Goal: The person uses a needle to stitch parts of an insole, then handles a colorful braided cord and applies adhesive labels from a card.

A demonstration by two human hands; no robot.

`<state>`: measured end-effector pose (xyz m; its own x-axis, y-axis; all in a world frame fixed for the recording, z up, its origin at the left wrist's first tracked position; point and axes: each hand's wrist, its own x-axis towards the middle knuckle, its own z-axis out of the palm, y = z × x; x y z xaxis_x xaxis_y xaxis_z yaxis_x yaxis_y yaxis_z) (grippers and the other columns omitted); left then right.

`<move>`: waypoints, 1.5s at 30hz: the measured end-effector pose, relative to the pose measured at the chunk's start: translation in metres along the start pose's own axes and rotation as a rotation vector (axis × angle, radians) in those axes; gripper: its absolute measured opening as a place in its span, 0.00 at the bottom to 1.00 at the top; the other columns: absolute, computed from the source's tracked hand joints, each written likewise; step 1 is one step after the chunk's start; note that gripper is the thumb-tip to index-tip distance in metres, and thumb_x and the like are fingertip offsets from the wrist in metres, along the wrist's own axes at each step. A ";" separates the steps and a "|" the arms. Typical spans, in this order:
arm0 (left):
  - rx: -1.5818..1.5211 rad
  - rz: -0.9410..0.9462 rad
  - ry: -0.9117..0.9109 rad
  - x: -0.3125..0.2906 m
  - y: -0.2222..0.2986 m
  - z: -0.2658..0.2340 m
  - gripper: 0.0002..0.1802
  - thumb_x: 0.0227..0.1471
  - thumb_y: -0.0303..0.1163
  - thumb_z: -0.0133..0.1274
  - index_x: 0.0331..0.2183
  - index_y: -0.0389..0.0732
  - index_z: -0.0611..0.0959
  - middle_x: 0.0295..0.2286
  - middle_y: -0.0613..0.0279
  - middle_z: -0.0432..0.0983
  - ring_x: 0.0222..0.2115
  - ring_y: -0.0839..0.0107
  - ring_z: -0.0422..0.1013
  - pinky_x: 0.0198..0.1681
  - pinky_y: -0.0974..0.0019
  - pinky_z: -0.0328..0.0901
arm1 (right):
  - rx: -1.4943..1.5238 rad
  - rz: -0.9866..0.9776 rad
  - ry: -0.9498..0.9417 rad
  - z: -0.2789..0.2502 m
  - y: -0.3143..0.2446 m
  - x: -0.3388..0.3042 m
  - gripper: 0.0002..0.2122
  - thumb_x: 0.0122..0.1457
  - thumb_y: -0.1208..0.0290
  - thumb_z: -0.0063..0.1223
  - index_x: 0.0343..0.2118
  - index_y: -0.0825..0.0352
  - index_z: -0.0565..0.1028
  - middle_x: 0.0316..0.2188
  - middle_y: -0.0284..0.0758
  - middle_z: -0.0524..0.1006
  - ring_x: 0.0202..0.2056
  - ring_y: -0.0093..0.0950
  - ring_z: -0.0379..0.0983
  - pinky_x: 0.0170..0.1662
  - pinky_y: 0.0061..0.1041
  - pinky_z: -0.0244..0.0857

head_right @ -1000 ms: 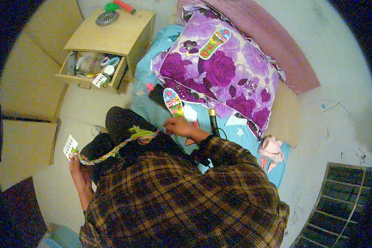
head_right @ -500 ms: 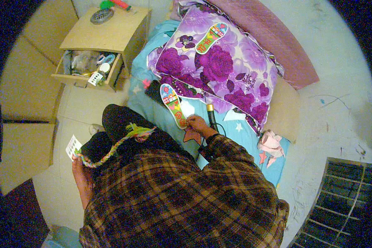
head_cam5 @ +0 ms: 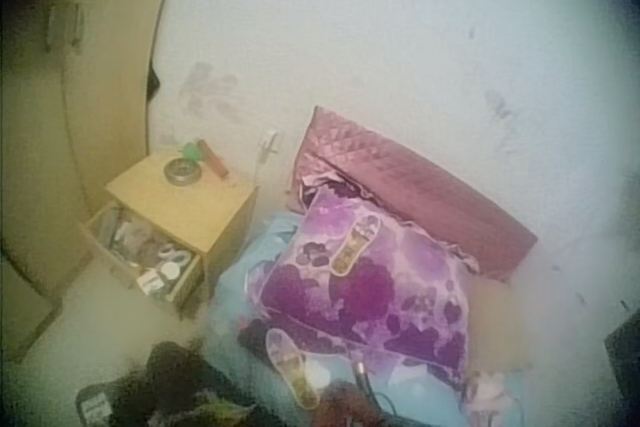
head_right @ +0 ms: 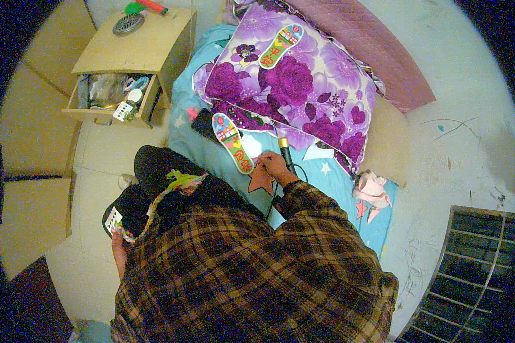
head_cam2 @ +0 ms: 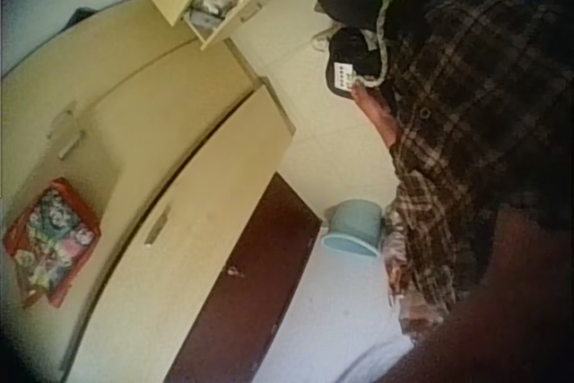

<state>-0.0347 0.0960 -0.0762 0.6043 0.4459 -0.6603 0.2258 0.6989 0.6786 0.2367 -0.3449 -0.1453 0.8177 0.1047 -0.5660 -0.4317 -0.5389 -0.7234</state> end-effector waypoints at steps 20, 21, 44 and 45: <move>-0.064 0.042 0.025 0.001 0.001 0.005 0.07 0.49 0.34 0.44 0.32 0.43 0.68 0.21 0.67 0.66 0.21 0.77 0.64 0.22 0.75 0.61 | 0.230 -0.095 0.051 0.004 -0.024 0.013 0.08 0.53 0.67 0.43 0.25 0.66 0.69 0.17 0.28 0.68 0.17 0.16 0.62 0.18 0.14 0.53; -0.066 0.048 0.019 0.004 -0.001 0.000 0.07 0.49 0.34 0.44 0.32 0.43 0.68 0.21 0.67 0.66 0.21 0.77 0.64 0.22 0.75 0.61 | 0.180 -0.096 0.083 0.003 -0.031 0.015 0.08 0.53 0.68 0.43 0.25 0.68 0.69 0.17 0.29 0.69 0.17 0.17 0.62 0.19 0.16 0.55; -0.064 0.024 0.030 0.004 -0.003 -0.006 0.07 0.50 0.34 0.43 0.32 0.43 0.69 0.21 0.66 0.66 0.21 0.77 0.63 0.22 0.75 0.61 | 0.136 -0.097 0.161 -0.008 -0.042 0.019 0.06 0.52 0.68 0.43 0.26 0.65 0.69 0.18 0.27 0.68 0.16 0.16 0.62 0.16 0.14 0.52; -0.064 0.019 0.031 0.005 -0.003 -0.008 0.07 0.50 0.34 0.44 0.32 0.43 0.69 0.21 0.66 0.66 0.21 0.77 0.63 0.22 0.75 0.61 | 0.146 -0.106 0.165 -0.008 -0.042 0.023 0.06 0.52 0.68 0.43 0.26 0.65 0.69 0.17 0.27 0.68 0.16 0.16 0.62 0.15 0.14 0.52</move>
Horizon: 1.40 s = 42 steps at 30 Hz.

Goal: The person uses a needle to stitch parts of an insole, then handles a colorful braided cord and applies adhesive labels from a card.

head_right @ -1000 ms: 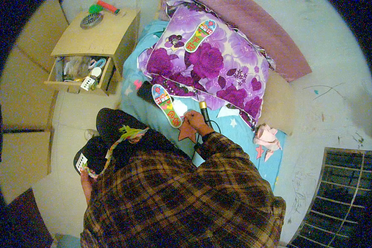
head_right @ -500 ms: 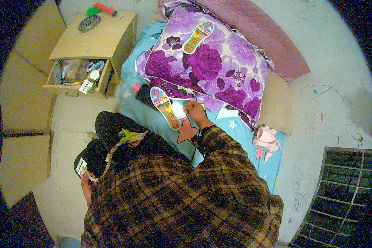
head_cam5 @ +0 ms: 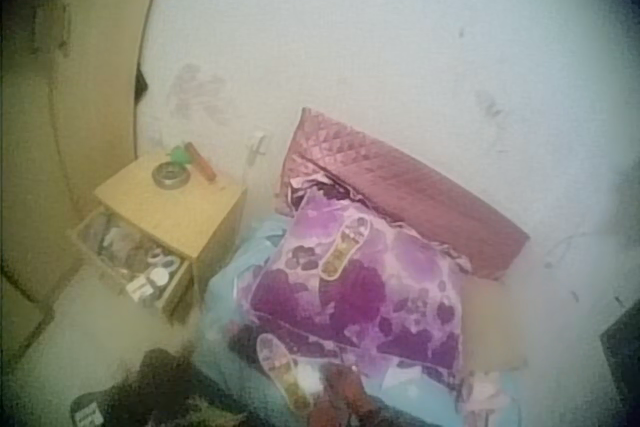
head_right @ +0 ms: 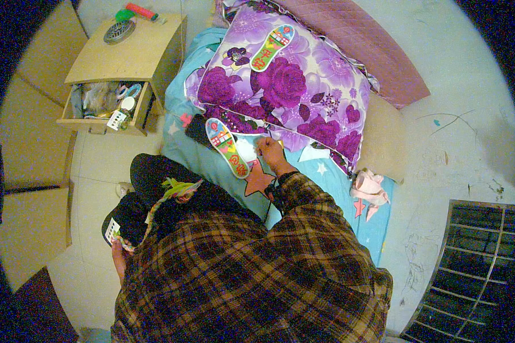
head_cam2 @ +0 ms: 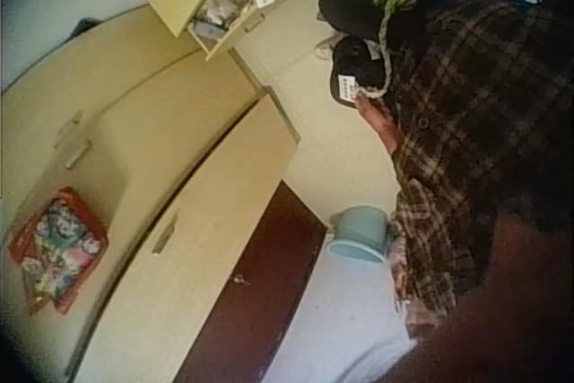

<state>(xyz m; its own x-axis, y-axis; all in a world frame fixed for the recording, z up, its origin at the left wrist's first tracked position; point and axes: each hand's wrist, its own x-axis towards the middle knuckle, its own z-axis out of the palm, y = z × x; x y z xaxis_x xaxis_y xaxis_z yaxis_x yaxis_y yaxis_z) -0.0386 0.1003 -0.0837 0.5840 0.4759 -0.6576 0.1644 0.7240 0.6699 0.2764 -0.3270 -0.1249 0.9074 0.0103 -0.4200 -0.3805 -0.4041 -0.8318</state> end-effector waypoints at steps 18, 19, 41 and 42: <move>0.071 -0.030 -0.046 0.013 -0.001 -0.013 0.07 0.50 0.34 0.44 0.32 0.43 0.69 0.22 0.68 0.67 0.21 0.81 0.64 0.22 0.80 0.61 | -0.255 0.025 -0.041 -0.004 0.053 -0.013 0.09 0.51 0.66 0.45 0.20 0.64 0.67 0.13 0.26 0.64 0.15 0.16 0.59 0.17 0.16 0.52; 0.063 -0.046 -0.030 0.013 0.000 -0.012 0.07 0.50 0.34 0.44 0.32 0.43 0.69 0.22 0.68 0.67 0.22 0.80 0.64 0.22 0.80 0.61 | -0.235 0.099 -0.070 -0.003 0.047 -0.020 0.08 0.51 0.66 0.45 0.20 0.64 0.67 0.13 0.26 0.65 0.15 0.16 0.59 0.17 0.16 0.53; 0.027 0.020 -0.074 0.004 -0.001 -0.004 0.08 0.49 0.36 0.43 0.32 0.44 0.68 0.22 0.66 0.66 0.21 0.78 0.63 0.22 0.74 0.62 | 0.078 0.339 -0.271 0.039 0.039 -0.054 0.09 0.50 0.64 0.46 0.27 0.65 0.68 0.17 0.28 0.67 0.16 0.19 0.63 0.19 0.18 0.58; 0.035 0.015 -0.055 0.003 0.000 -0.005 0.08 0.49 0.36 0.43 0.32 0.44 0.68 0.21 0.66 0.66 0.21 0.77 0.63 0.22 0.73 0.62 | 0.111 0.315 -0.280 0.041 0.031 -0.059 0.09 0.50 0.65 0.46 0.28 0.65 0.68 0.17 0.28 0.67 0.15 0.19 0.62 0.18 0.18 0.58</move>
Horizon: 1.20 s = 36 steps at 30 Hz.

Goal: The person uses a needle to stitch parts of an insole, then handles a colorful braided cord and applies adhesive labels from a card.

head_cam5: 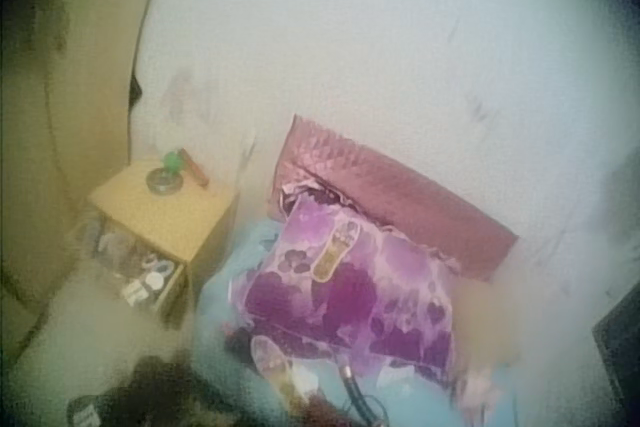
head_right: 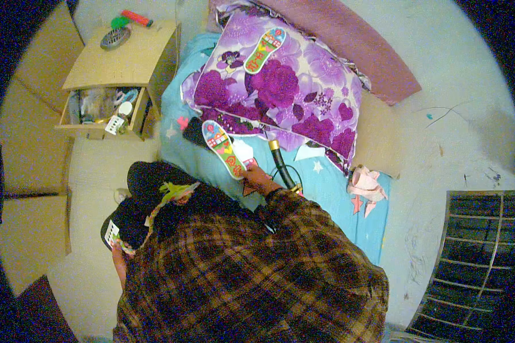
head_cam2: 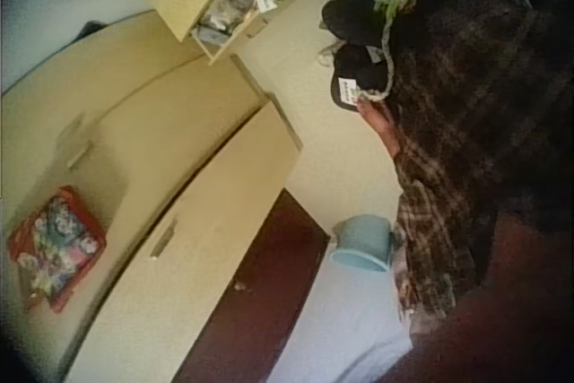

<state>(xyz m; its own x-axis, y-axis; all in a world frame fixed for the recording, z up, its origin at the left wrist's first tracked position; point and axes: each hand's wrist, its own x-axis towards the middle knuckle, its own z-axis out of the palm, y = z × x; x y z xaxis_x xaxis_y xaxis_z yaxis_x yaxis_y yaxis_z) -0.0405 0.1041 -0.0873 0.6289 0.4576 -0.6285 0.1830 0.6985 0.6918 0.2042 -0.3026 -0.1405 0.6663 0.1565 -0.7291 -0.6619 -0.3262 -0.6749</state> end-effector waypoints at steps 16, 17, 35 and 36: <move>-0.112 -0.018 0.035 0.008 -0.008 -0.010 0.09 0.49 0.36 0.43 0.32 0.43 0.67 0.22 0.68 0.66 0.22 0.78 0.63 0.24 0.74 0.62 | -0.548 -0.240 0.205 -0.012 0.014 0.030 0.09 0.46 0.67 0.51 0.29 0.67 0.71 0.18 0.30 0.70 0.18 0.19 0.66 0.21 0.20 0.59; -0.118 0.011 0.038 -0.001 -0.004 0.000 0.09 0.49 0.36 0.43 0.32 0.43 0.67 0.22 0.68 0.66 0.22 0.78 0.63 0.24 0.74 0.62 | -0.552 -0.245 0.230 -0.013 0.014 0.031 0.09 0.46 0.68 0.51 0.28 0.67 0.71 0.18 0.30 0.70 0.19 0.19 0.66 0.21 0.20 0.59; 0.150 -0.035 0.035 0.015 -0.001 -0.008 0.07 0.49 0.36 0.43 0.30 0.45 0.67 0.19 0.71 0.63 0.17 0.81 0.60 0.18 0.77 0.58 | -0.109 -0.264 0.231 -0.036 -0.002 0.034 0.08 0.48 0.68 0.50 0.21 0.68 0.68 0.16 0.30 0.69 0.16 0.18 0.64 0.18 0.18 0.58; 0.140 -0.038 0.042 0.018 -0.004 -0.011 0.07 0.49 0.36 0.43 0.30 0.45 0.67 0.19 0.71 0.63 0.17 0.81 0.60 0.18 0.77 0.57 | -0.094 -0.268 0.231 -0.041 0.007 0.040 0.08 0.48 0.68 0.49 0.21 0.68 0.68 0.15 0.30 0.69 0.16 0.19 0.64 0.18 0.18 0.58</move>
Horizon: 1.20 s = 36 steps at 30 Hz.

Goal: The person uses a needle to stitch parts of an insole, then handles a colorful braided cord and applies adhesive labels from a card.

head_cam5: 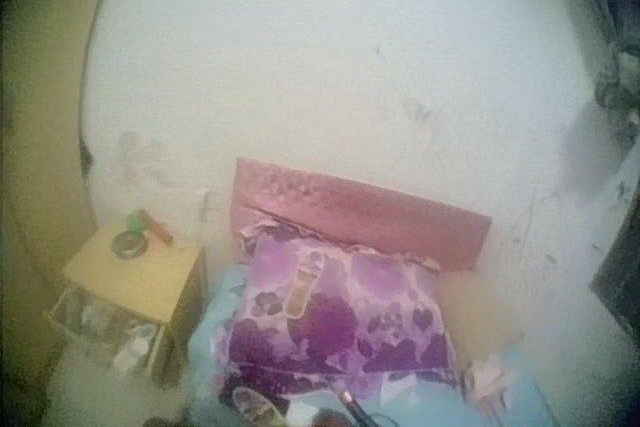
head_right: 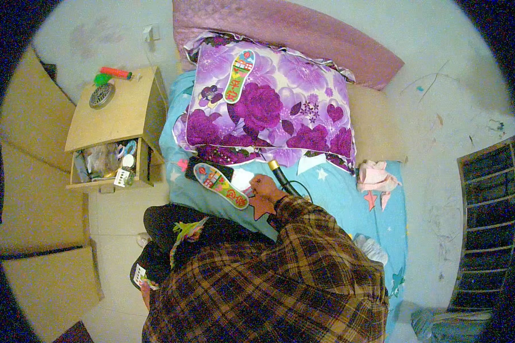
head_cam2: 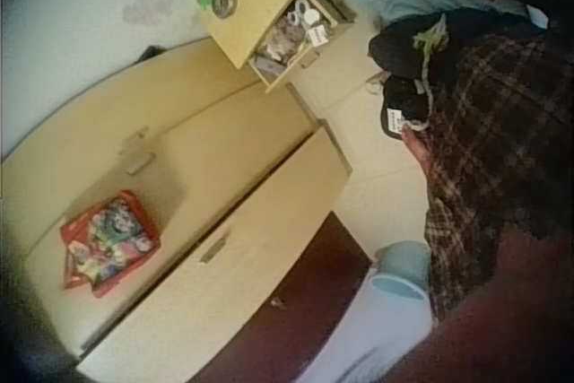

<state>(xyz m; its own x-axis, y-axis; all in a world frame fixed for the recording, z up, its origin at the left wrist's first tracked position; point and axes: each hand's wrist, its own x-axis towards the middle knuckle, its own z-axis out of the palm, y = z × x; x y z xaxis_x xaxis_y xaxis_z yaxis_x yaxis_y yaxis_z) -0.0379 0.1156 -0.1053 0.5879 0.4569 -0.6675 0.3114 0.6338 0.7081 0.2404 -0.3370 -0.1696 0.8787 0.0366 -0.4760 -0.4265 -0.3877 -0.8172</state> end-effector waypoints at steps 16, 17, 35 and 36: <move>0.092 -0.060 -0.019 0.010 0.004 -0.002 0.10 0.48 0.38 0.45 0.30 0.44 0.67 0.19 0.68 0.65 0.19 0.77 0.62 0.18 0.75 0.59 | -0.115 -0.025 0.073 -0.042 0.033 0.001 0.02 0.45 0.76 0.46 0.19 0.68 0.69 0.14 0.30 0.67 0.16 0.20 0.62 0.19 0.20 0.56; 0.017 0.020 0.019 -0.002 0.004 0.011 0.09 0.49 0.38 0.44 0.31 0.44 0.67 0.19 0.67 0.65 0.19 0.78 0.62 0.18 0.75 0.59 | -0.233 -0.061 0.106 -0.048 0.040 0.010 0.02 0.44 0.76 0.46 0.19 0.68 0.69 0.14 0.31 0.68 0.16 0.20 0.62 0.19 0.20 0.56; 0.001 0.072 0.004 -0.017 0.003 0.023 0.09 0.49 0.37 0.43 0.31 0.43 0.67 0.20 0.67 0.65 0.19 0.77 0.62 0.21 0.74 0.61 | -0.434 0.002 0.113 -0.077 0.041 -0.022 0.02 0.44 0.76 0.48 0.22 0.67 0.70 0.17 0.31 0.71 0.19 0.20 0.67 0.23 0.19 0.61; 0.011 0.059 0.010 -0.020 0.004 0.026 0.09 0.50 0.37 0.43 0.31 0.43 0.67 0.20 0.67 0.65 0.19 0.77 0.62 0.21 0.74 0.61 | -0.462 -0.024 0.088 -0.078 0.042 -0.022 0.02 0.44 0.75 0.48 0.22 0.66 0.70 0.17 0.31 0.71 0.19 0.20 0.67 0.23 0.19 0.62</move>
<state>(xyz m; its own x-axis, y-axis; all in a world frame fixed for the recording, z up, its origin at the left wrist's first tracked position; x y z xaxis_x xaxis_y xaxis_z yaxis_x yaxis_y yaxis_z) -0.0293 0.0930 -0.0830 0.5976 0.4997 -0.6270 0.2846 0.5989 0.7485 0.2197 -0.4255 -0.1681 0.9105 -0.0203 -0.4129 -0.2835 -0.7577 -0.5878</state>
